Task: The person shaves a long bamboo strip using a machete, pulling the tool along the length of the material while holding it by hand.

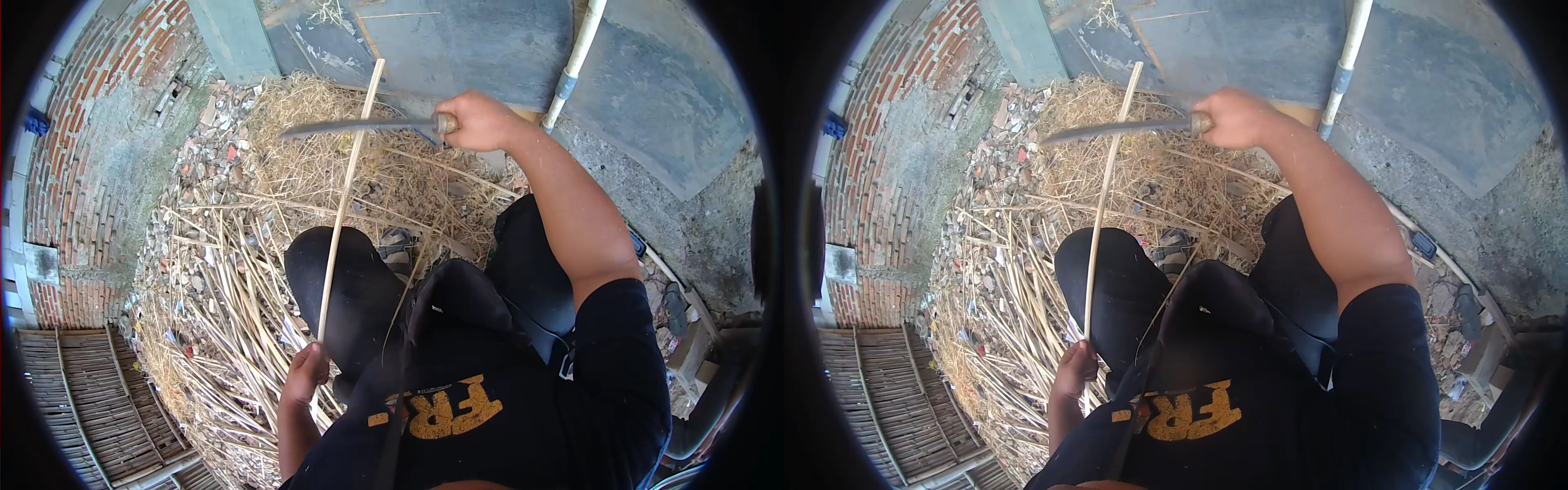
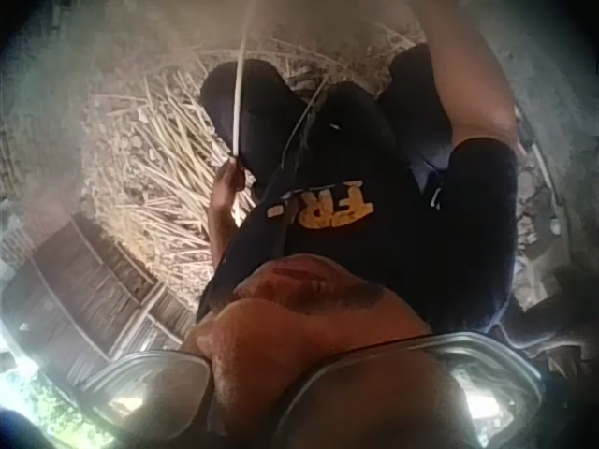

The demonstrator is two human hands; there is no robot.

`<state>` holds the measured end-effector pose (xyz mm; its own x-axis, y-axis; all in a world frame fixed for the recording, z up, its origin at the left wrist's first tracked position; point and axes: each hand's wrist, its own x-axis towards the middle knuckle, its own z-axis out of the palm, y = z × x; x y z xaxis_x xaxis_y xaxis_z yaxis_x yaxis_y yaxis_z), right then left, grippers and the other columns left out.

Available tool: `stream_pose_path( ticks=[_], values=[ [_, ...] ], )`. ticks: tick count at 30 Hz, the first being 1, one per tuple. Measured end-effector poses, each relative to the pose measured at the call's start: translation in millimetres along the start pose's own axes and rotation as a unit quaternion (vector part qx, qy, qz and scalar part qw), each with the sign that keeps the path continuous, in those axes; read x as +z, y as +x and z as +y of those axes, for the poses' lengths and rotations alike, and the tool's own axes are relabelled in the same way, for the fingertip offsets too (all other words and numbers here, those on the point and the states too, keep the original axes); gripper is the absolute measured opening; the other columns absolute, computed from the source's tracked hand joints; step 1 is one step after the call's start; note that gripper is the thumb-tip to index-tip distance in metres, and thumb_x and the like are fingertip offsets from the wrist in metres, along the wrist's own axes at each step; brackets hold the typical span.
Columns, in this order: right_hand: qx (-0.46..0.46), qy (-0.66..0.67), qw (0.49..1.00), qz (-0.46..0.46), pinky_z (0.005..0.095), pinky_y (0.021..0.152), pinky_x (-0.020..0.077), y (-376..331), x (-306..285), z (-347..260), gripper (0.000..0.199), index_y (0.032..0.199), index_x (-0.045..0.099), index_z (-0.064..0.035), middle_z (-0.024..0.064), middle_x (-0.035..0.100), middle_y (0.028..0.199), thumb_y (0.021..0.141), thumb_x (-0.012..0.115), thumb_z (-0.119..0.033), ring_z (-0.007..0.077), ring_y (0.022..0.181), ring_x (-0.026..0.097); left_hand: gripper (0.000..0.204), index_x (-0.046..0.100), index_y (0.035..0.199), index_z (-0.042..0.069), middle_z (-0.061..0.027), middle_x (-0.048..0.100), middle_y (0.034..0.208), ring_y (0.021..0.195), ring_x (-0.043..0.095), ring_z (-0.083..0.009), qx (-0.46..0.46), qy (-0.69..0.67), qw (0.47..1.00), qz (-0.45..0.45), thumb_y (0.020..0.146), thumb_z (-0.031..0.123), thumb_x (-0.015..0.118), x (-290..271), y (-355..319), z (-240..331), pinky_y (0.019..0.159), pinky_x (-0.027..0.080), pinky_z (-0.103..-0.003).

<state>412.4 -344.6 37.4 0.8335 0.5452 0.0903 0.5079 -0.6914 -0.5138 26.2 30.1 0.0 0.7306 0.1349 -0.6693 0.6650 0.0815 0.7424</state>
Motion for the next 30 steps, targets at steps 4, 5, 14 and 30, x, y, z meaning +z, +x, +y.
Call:
stream_pose_path(
  ticks=[4,5,14,30],
  values=[
    [-0.076,-0.029,0.995,-0.061,0.0462,0.069,0.0504,-14.2,2.9,-35.7,0.017,0.088,0.067,-0.0092,0.0144,0.066,0.076,0.071,0.067,-0.011,0.0343,0.079,0.066,0.037,0.055,0.084,0.011,0.0031,0.041,0.058,0.048,0.034,-0.0075,0.017,0.016,1.0,0.0,0.104,0.041,0.047,-2.2,3.4,-3.4,0.045,0.026,-0.024],
    [-0.097,-0.04,0.992,-0.063,0.0467,0.069,0.0502,-17.0,3.3,-44.8,0.016,0.087,0.066,-0.0092,0.0144,0.066,0.075,0.071,0.067,-0.011,0.035,0.079,0.066,0.036,0.056,0.084,0.012,0.0016,0.046,0.061,0.051,0.039,-0.0075,0.03,0.042,0.998,0.018,0.104,0.042,0.049,-1.7,2.7,-4.9,0.046,0.03,-0.023],
    [0.005,0.021,1.0,0.004,0.0439,0.069,0.0503,3.1,6.4,1.5,0.016,0.09,0.067,-0.0082,0.0129,0.067,0.077,0.075,0.068,-0.013,0.0312,0.075,0.066,0.036,0.054,0.084,0.007,0.0029,0.048,0.064,0.056,0.041,-0.0055,0.225,0.182,0.94,0.178,0.105,0.036,0.048,22.4,5.6,-23.0,0.051,0.034,-0.024],
    [-0.009,-0.009,0.999,-0.044,0.0464,0.074,0.0523,-4.1,-2.3,-11.9,0.019,0.094,0.069,-0.0118,0.0138,0.069,0.083,0.075,0.065,-0.013,0.0325,0.082,0.068,0.039,0.052,0.084,0.011,0.004,0.042,0.059,0.048,0.034,-0.0058,0.116,0.077,0.99,0.009,0.108,0.039,0.039,7.9,-3.9,-13.4,0.044,0.026,-0.024]
  ],
)
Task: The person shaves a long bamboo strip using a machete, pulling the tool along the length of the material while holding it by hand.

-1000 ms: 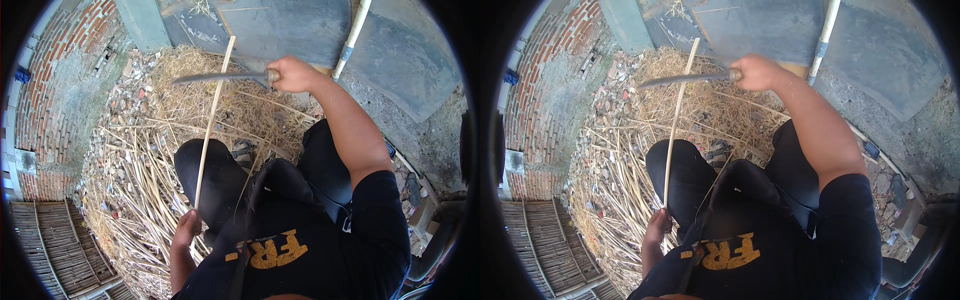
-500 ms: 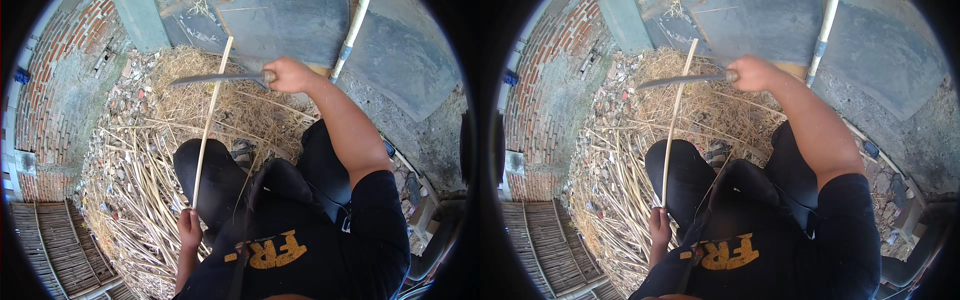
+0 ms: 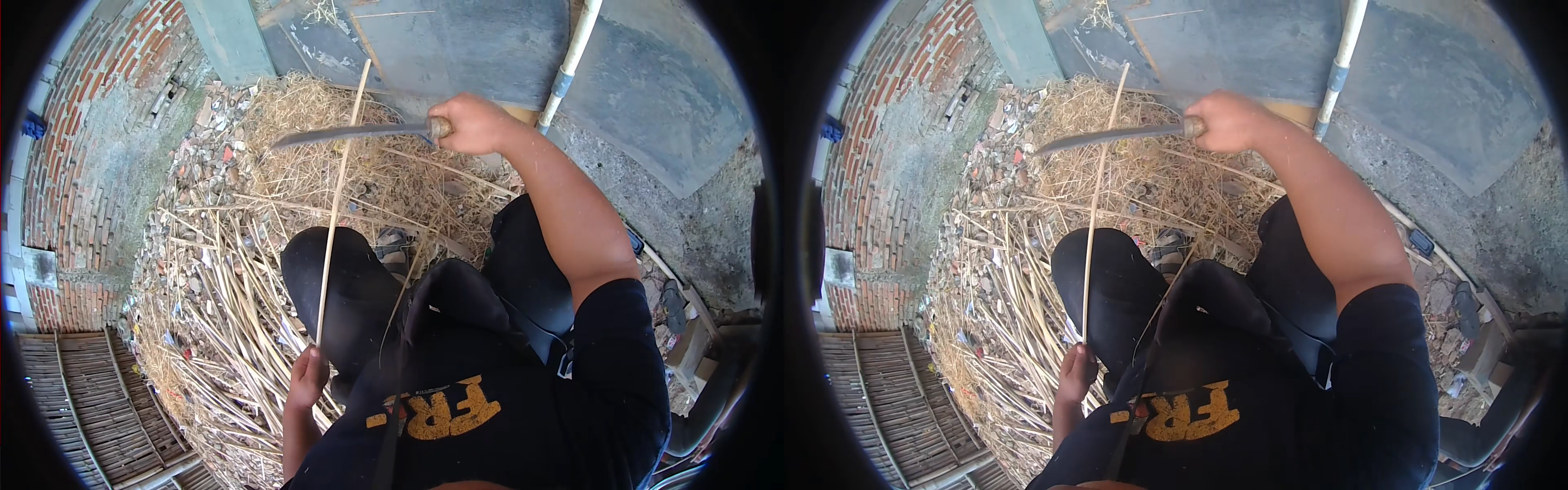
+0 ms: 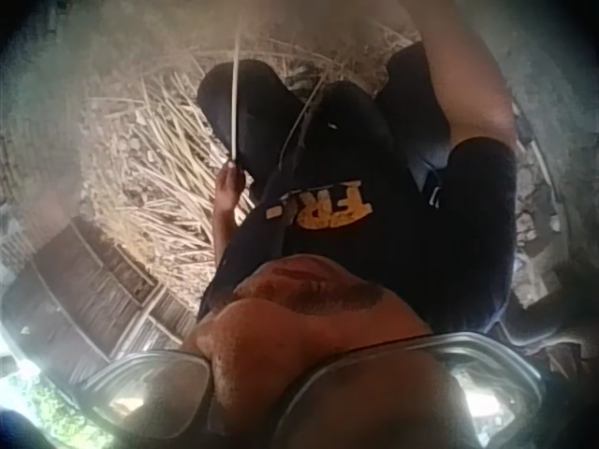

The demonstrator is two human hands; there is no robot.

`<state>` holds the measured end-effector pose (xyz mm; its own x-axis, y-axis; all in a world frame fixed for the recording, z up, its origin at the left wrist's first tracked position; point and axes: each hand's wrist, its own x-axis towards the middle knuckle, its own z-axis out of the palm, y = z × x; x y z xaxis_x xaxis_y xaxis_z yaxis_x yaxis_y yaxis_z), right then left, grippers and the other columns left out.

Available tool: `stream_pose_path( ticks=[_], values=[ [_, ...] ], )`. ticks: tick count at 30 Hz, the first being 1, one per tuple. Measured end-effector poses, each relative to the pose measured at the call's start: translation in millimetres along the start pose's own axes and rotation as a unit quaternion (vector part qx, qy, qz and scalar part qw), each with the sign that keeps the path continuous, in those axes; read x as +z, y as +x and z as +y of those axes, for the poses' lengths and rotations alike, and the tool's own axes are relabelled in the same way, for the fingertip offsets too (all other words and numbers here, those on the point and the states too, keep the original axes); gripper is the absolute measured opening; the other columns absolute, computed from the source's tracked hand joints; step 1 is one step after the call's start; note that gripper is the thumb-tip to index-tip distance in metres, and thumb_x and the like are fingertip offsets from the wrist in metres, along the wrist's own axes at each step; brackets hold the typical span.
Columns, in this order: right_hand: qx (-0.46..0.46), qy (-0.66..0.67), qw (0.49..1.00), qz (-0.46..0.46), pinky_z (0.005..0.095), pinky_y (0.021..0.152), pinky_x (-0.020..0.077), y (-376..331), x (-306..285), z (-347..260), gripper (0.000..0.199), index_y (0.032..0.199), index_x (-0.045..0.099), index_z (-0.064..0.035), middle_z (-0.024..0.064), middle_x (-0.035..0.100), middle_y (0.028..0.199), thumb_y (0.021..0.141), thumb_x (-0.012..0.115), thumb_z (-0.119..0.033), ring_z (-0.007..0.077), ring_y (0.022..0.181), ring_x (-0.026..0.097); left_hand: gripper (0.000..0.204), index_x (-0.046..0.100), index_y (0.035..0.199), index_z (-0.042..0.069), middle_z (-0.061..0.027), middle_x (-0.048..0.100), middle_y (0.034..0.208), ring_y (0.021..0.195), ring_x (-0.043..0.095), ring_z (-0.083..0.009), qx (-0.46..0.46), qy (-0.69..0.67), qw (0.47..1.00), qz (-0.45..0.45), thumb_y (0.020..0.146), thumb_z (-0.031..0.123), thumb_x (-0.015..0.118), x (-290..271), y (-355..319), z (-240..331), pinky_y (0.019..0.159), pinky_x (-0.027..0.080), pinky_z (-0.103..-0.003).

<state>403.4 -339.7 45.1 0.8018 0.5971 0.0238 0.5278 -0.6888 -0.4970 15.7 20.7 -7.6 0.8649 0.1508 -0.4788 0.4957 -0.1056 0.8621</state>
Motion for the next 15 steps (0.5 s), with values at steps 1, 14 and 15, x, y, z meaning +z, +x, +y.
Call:
stream_pose_path(
  ticks=[1,14,15],
  values=[
    [-0.001,-0.001,1.0,-0.001,0.0464,0.074,0.0523,-3.2,-0.3,-8.7,0.019,0.094,0.069,-0.0118,0.0138,0.069,0.083,0.075,0.065,-0.013,0.0325,0.082,0.068,0.039,0.052,0.084,0.011,0.004,0.041,0.059,0.048,0.034,-0.006,-0.005,-0.002,1.0,-0.013,0.107,0.04,0.04,-1.6,-0.4,-0.4,0.044,0.026,-0.024],
    [0.025,0.068,0.997,0.014,0.0407,0.071,0.0516,-4.1,-12.3,6.2,0.018,0.096,0.069,-0.007,0.0161,0.067,0.08,0.081,0.07,-0.016,0.0285,0.076,0.066,0.036,0.053,0.084,0.012,0.0044,0.037,0.059,0.049,0.029,-0.0065,-0.104,-0.148,0.978,-0.108,0.101,0.044,0.054,-32.1,10.8,-10.9,0.045,0.021,-0.024],
    [0.026,0.067,0.997,0.014,0.0407,0.071,0.0516,-5.0,-11.8,4.7,0.018,0.096,0.069,-0.007,0.0161,0.067,0.08,0.081,0.07,-0.016,0.0285,0.076,0.066,0.036,0.053,0.084,0.012,0.004,0.038,0.06,0.049,0.029,-0.0067,-0.103,-0.161,0.974,-0.117,0.101,0.044,0.055,-31.8,11.9,-11.5,0.045,0.021,-0.024]
  ],
)
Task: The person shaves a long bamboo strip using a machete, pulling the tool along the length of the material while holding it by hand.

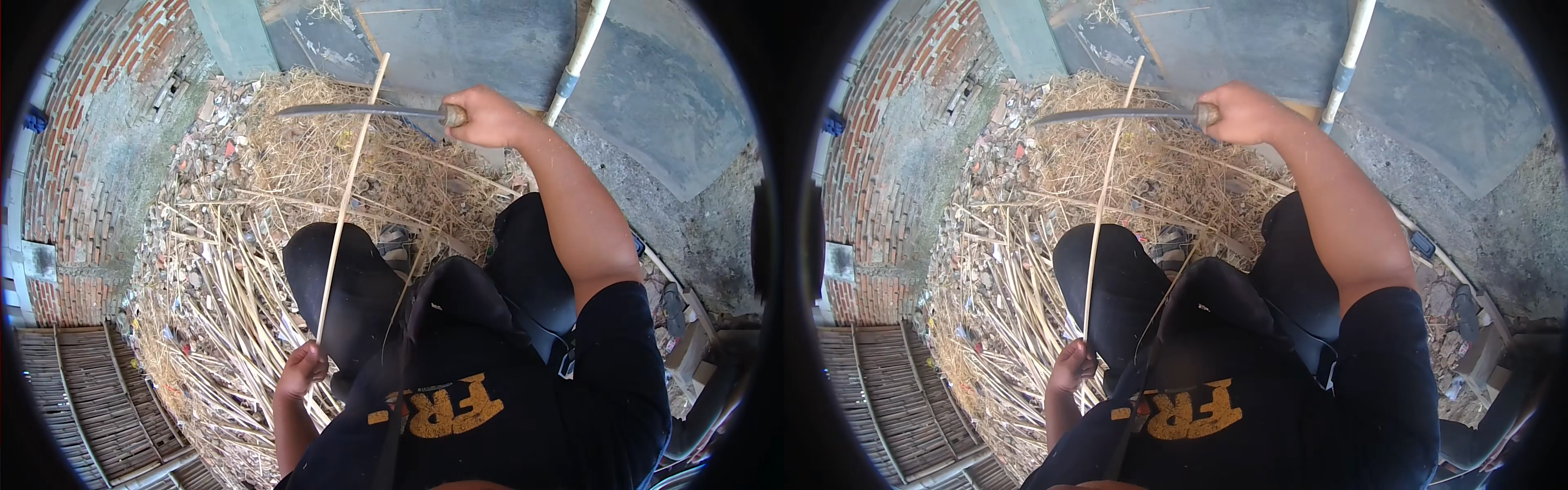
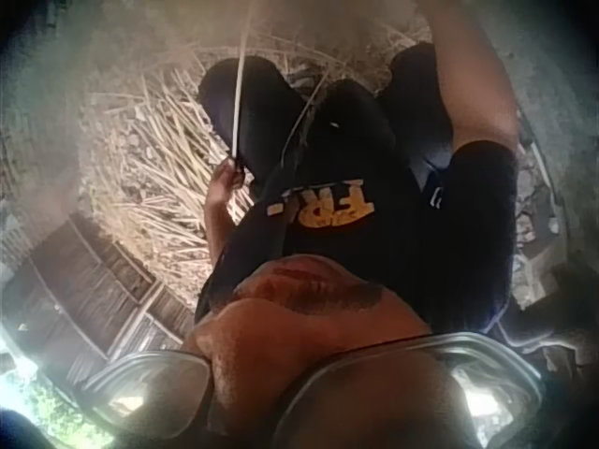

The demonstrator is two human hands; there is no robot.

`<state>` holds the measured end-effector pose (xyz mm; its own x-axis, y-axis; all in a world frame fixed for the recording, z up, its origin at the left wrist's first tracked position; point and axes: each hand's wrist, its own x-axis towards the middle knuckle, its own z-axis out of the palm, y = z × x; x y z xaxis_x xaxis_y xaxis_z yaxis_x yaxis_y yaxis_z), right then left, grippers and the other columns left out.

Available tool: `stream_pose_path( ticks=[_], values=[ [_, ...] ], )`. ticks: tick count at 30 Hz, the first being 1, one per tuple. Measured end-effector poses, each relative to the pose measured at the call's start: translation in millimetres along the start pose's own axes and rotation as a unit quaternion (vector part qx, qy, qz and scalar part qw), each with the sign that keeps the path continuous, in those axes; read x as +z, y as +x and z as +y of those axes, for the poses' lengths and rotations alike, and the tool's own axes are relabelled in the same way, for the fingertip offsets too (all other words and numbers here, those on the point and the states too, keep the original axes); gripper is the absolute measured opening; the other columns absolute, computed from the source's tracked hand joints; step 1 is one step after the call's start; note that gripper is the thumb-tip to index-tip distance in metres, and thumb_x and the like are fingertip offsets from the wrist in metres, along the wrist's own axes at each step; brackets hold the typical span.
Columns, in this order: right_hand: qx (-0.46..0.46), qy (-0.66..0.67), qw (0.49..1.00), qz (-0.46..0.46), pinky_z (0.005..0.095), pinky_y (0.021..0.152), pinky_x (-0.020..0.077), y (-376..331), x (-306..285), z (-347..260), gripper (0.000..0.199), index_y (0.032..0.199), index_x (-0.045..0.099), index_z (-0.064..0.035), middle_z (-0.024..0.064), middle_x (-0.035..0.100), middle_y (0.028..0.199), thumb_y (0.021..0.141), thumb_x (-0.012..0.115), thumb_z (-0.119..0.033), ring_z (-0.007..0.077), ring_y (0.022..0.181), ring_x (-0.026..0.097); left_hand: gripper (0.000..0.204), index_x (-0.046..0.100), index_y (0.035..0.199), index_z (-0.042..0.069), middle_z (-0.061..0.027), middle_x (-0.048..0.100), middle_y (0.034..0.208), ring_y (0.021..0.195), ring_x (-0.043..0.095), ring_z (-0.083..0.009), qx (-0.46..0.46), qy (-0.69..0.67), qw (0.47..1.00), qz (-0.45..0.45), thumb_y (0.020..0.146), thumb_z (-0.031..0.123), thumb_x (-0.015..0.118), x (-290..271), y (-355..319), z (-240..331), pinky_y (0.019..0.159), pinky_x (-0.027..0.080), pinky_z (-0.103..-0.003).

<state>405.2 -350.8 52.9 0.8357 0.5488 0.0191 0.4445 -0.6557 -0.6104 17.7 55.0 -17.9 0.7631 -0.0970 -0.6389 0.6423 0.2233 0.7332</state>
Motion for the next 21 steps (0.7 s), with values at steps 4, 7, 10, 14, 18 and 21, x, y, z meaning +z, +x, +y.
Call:
stream_pose_path(
  ticks=[4,7,10,14,18,21],
  values=[
    [-0.079,-0.051,0.995,-0.025,0.0447,0.071,0.0519,-9.7,17.3,-27.7,0.019,0.094,0.069,-0.0106,0.0139,0.067,0.078,0.076,0.07,-0.013,0.0308,0.077,0.067,0.036,0.053,0.084,0.013,0.0042,0.039,0.061,0.049,0.029,-0.0066,0.004,0.014,1.0,-0.006,0.101,0.044,0.055,3.7,1.4,0.4,0.045,0.021,-0.024],
    [-0.127,-0.11,0.984,-0.056,0.0475,0.07,0.0516,-13.5,24.7,-50.2,0.017,0.089,0.068,-0.0122,0.0117,0.067,0.076,0.071,0.068,-0.011,0.0333,0.078,0.068,0.035,0.053,0.084,0.013,0.0049,0.038,0.061,0.05,0.029,-0.0066,-0.004,0.043,0.999,-0.001,0.101,0.044,0.055,3.7,0.7,4.6,0.046,0.022,-0.024],
    [-0.131,-0.107,0.983,-0.076,0.0469,0.069,0.0512,-5.5,22.5,-39.3,0.014,0.086,0.066,-0.0096,0.013,0.066,0.075,0.072,0.069,-0.013,0.033,0.077,0.068,0.036,0.052,0.084,0.013,0.006,0.035,0.061,0.051,0.029,-0.0066,-0.014,0.044,0.999,-0.011,0.101,0.044,0.054,4.4,0.8,7.2,0.046,0.022,-0.024],
    [-0.028,-0.024,0.999,-0.009,0.0473,0.071,0.0521,8.5,15.0,-3.9,0.012,0.087,0.067,-0.01,0.0137,0.067,0.078,0.077,0.065,-0.016,0.0333,0.08,0.068,0.036,0.052,0.085,0.012,0.0048,0.038,0.062,0.052,0.03,-0.0072,-0.006,0.047,0.999,0.0,0.102,0.044,0.053,9.6,-1.2,8.0,0.047,0.023,-0.024],
    [-0.048,-0.054,0.997,0.008,0.0446,0.07,0.0523,1.2,13.9,-12.0,0.014,0.089,0.068,-0.0099,0.0143,0.067,0.078,0.075,0.065,-0.012,0.0327,0.077,0.067,0.037,0.054,0.087,0.01,0.0032,0.042,0.064,0.053,0.032,-0.0078,0.003,0.086,0.996,0.02,0.103,0.044,0.051,11.1,0.7,7.3,0.049,0.025,-0.025],
    [-0.097,-0.053,0.993,-0.04,0.0451,0.067,0.0513,-8.8,24.2,-39.5,0.013,0.083,0.064,-0.0091,0.0131,0.065,0.075,0.071,0.066,-0.009,0.0334,0.074,0.066,0.039,0.055,0.088,0.008,0.0026,0.042,0.064,0.054,0.034,-0.0083,0.016,0.111,0.993,0.038,0.103,0.044,0.051,9.2,1.4,1.4,0.051,0.027,-0.025]
  ],
)
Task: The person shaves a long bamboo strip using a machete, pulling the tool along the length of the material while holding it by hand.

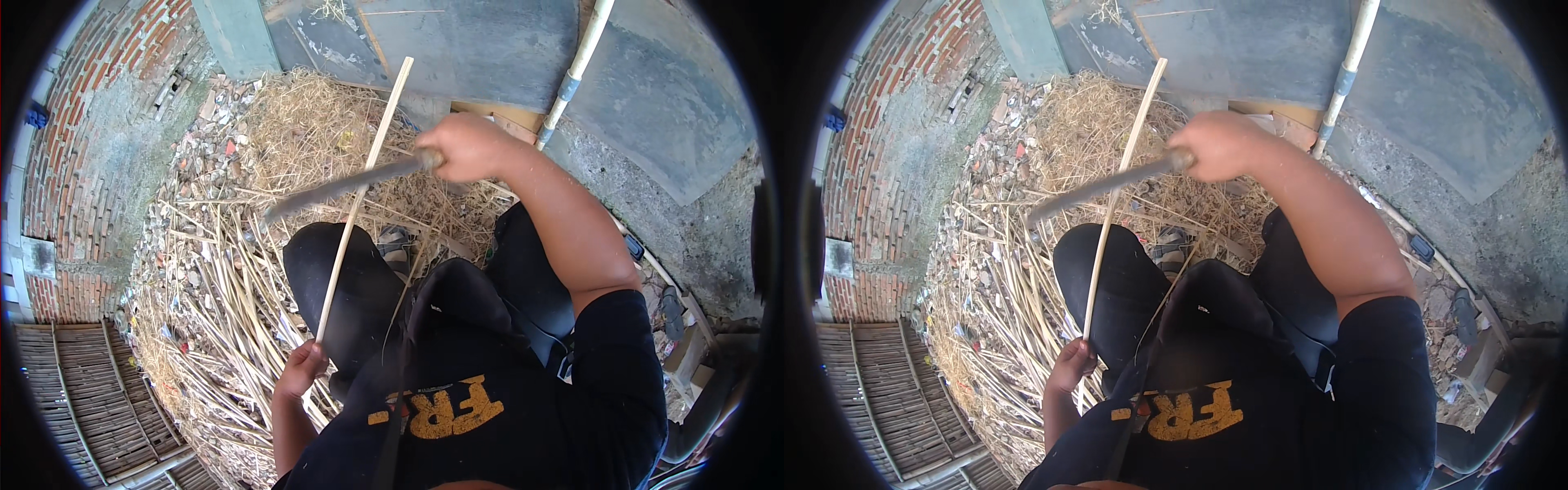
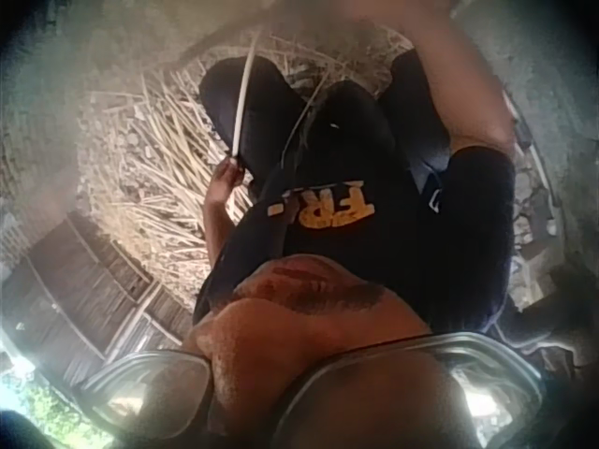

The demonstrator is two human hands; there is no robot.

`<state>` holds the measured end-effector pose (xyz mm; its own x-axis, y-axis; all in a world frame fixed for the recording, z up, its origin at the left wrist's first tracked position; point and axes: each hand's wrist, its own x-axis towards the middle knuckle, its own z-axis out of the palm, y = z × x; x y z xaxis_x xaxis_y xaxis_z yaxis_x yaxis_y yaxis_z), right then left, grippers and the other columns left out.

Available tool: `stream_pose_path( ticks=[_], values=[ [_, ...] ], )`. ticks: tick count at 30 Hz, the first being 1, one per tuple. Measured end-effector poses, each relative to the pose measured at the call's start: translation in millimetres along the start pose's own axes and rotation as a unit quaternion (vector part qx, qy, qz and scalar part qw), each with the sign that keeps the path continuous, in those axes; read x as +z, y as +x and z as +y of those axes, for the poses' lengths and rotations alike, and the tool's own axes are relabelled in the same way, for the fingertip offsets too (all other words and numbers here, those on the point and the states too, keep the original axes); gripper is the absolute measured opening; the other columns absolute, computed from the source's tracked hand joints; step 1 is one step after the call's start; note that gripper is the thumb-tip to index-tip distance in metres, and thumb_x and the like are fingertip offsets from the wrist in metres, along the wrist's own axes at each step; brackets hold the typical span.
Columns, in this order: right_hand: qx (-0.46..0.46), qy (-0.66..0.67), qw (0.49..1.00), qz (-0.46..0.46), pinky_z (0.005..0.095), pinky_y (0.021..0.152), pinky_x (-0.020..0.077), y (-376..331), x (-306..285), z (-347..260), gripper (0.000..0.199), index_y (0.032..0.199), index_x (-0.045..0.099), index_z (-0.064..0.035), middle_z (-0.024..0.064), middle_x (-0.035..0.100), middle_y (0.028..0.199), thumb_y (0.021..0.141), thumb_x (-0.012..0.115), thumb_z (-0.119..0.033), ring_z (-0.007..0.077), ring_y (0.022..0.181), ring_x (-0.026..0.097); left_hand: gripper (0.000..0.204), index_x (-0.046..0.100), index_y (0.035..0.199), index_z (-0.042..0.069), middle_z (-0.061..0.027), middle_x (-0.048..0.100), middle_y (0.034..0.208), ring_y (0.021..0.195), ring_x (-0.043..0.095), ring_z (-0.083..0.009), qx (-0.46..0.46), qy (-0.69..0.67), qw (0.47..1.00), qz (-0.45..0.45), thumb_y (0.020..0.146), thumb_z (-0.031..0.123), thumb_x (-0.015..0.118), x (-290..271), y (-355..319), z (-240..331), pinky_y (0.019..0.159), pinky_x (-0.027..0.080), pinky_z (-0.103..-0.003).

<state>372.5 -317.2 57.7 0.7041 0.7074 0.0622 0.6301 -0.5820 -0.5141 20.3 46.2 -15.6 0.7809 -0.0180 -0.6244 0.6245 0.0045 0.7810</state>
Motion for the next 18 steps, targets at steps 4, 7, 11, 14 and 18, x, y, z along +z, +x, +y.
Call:
stream_pose_path(
  ticks=[4,7,11,14,18],
  values=[
    [-0.045,-0.101,0.993,-0.04,0.0469,0.07,0.0524,2.1,-1.2,-14.8,0.01,0.087,0.067,-0.0111,0.0131,0.067,0.078,0.078,0.065,-0.015,0.0307,0.079,0.068,0.041,0.055,0.088,0.007,0.002,0.043,0.064,0.054,0.034,-0.009,0.012,0.02,0.999,0.024,0.103,0.045,0.051,0.7,-2.4,-6.9,0.052,0.028,-0.026],
    [0.062,0.005,0.997,-0.036,0.0463,0.072,0.0523,11.0,-4.7,17.7,0.016,0.092,0.069,-0.0102,0.013,0.068,0.079,0.077,0.066,-0.016,0.0315,0.079,0.067,0.033,0.051,0.084,0.011,0.0056,0.041,0.065,0.056,0.035,-0.006,0.013,0.013,0.999,0.033,0.105,0.036,0.049,6.3,-4.1,-1.6,0.053,0.031,-0.025],
    [0.067,-0.004,0.994,0.087,0.0463,0.068,0.0506,9.0,-4.0,48.0,0.024,0.095,0.067,-0.0052,0.0207,0.064,0.075,0.078,0.074,-0.02,0.0376,0.072,0.064,0.04,0.055,0.088,0.008,0.0031,0.046,0.065,0.055,0.041,-0.0075,0.008,0.078,0.997,0.024,0.104,0.045,0.048,3.8,-2.2,2.6,0.051,0.034,-0.025],
    [0.026,-0.012,0.996,0.087,0.0469,0.068,0.0506,6.3,-0.2,36.7,0.025,0.095,0.067,-0.0064,0.0203,0.064,0.075,0.075,0.073,-0.02,0.0388,0.073,0.064,0.041,0.056,0.088,0.008,0.0028,0.048,0.067,0.057,0.043,-0.008,0.015,0.135,0.99,0.023,0.105,0.044,0.045,2.5,-1.8,2.8,0.054,0.037,-0.025],
    [-0.056,-0.079,0.994,0.047,0.0482,0.068,0.0504,1.6,7.3,-3.9,0.025,0.093,0.068,-0.0085,0.0188,0.065,0.076,0.07,0.072,-0.018,0.0386,0.075,0.065,0.045,0.058,0.086,0.006,0.0002,0.054,0.069,0.063,0.048,-0.0093,0.058,0.208,0.973,0.083,0.105,0.044,0.044,8.1,-4.0,0.7,0.058,0.042,-0.028]
  ],
)
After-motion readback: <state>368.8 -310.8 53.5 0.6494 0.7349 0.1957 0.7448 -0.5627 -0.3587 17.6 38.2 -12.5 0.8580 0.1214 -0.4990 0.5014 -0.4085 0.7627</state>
